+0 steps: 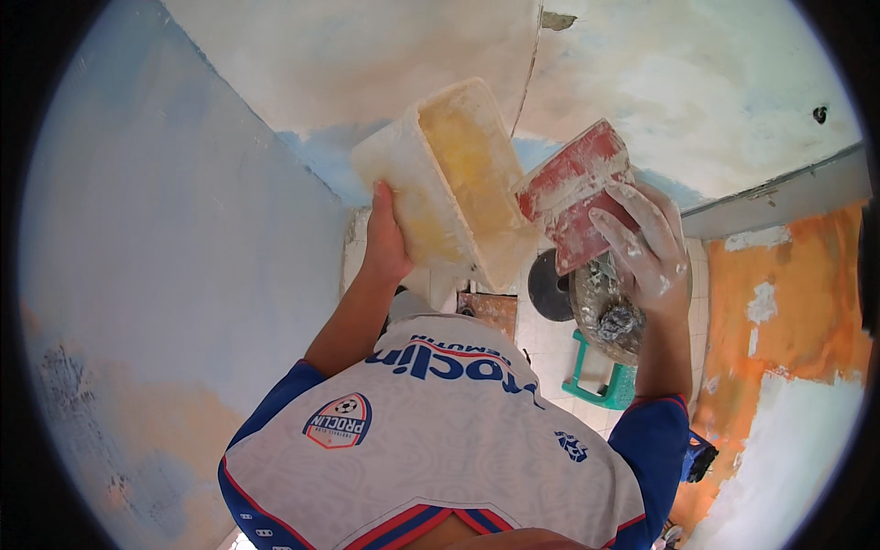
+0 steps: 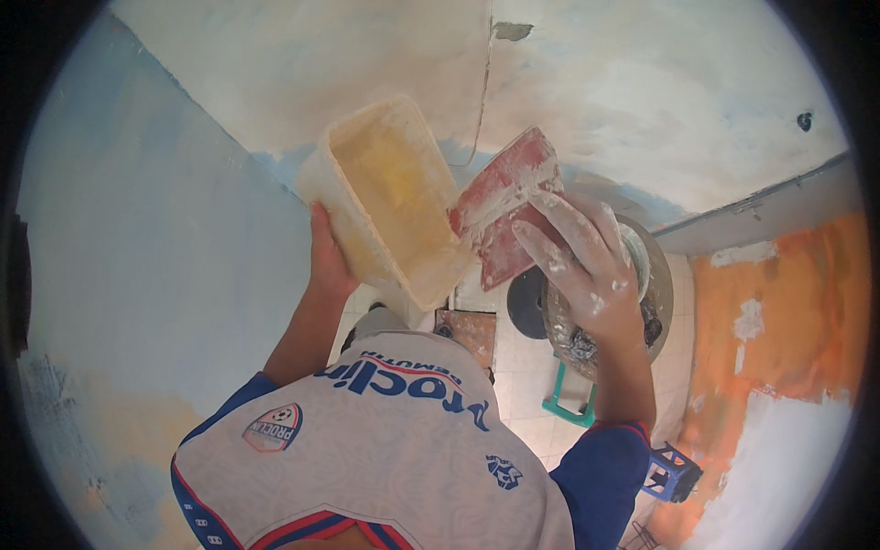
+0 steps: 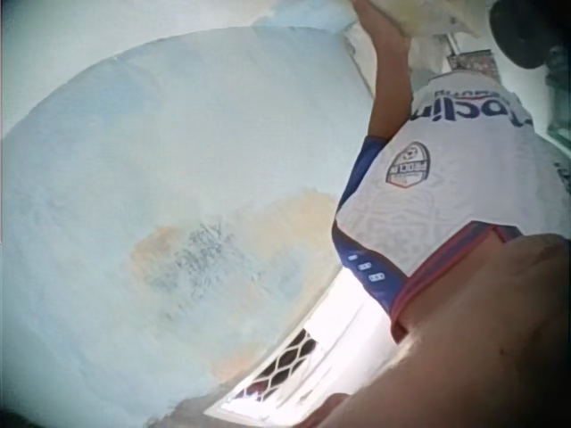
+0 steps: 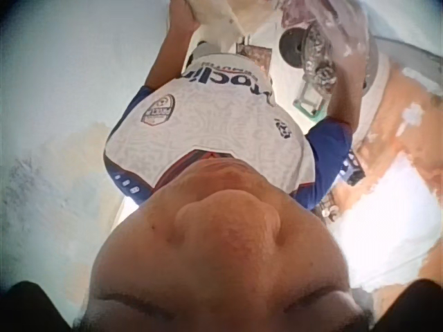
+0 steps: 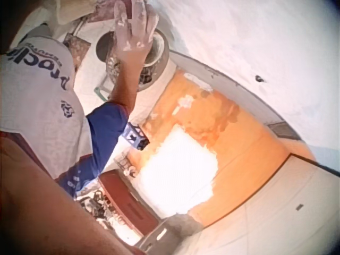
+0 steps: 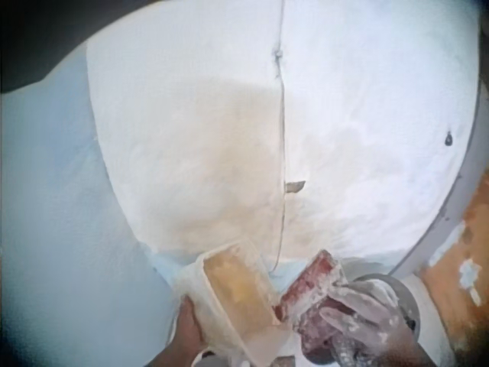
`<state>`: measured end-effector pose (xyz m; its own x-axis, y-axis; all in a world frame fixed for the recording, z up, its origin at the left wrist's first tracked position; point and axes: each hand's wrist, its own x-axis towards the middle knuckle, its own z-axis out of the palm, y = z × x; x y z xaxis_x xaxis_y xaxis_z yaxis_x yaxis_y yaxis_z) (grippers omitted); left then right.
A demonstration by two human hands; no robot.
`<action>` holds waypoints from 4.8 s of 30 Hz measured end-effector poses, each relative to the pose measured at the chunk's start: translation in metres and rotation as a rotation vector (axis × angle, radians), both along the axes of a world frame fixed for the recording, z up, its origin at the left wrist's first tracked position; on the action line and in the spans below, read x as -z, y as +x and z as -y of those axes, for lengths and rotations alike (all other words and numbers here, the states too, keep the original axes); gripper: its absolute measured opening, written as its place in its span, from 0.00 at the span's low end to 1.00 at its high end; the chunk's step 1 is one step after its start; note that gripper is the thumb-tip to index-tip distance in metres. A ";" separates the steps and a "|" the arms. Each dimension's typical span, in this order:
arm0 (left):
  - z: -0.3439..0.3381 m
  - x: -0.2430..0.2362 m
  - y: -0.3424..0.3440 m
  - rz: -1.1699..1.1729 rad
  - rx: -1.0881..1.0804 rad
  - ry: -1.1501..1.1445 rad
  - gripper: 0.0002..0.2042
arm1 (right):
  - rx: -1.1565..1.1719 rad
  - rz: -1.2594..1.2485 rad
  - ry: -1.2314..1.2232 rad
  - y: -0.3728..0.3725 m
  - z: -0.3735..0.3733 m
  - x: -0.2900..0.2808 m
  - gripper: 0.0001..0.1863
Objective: The person applies plaster to the upper edge of a wall and ceiling using a scraper, repeatedly scooping material from a plastic container.
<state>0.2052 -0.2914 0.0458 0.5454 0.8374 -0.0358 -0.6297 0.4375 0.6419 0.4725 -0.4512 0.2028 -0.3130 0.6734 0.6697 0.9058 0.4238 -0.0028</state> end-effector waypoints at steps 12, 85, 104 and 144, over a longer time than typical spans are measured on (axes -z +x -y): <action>0.037 0.030 0.016 -0.185 -0.126 0.028 0.37 | 0.086 0.068 0.241 0.008 0.007 0.012 0.22; 0.005 0.048 0.000 -0.063 -0.380 0.155 0.39 | -0.071 -0.582 0.148 -0.082 -0.040 0.077 0.11; -0.157 0.080 -0.263 0.026 -0.473 -0.297 0.40 | -0.423 -1.788 -0.442 -0.277 -0.272 0.203 0.14; -0.187 0.103 -0.360 -0.403 -0.479 -0.461 0.30 | 0.569 -1.187 -0.172 -0.335 -0.563 0.572 0.19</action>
<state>-0.1548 -0.1049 -0.0576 -0.0012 0.8308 -0.5565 -0.5743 0.4550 0.6805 0.1376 0.1117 -0.3695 0.7513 0.6177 0.2323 0.3660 -0.0970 -0.9256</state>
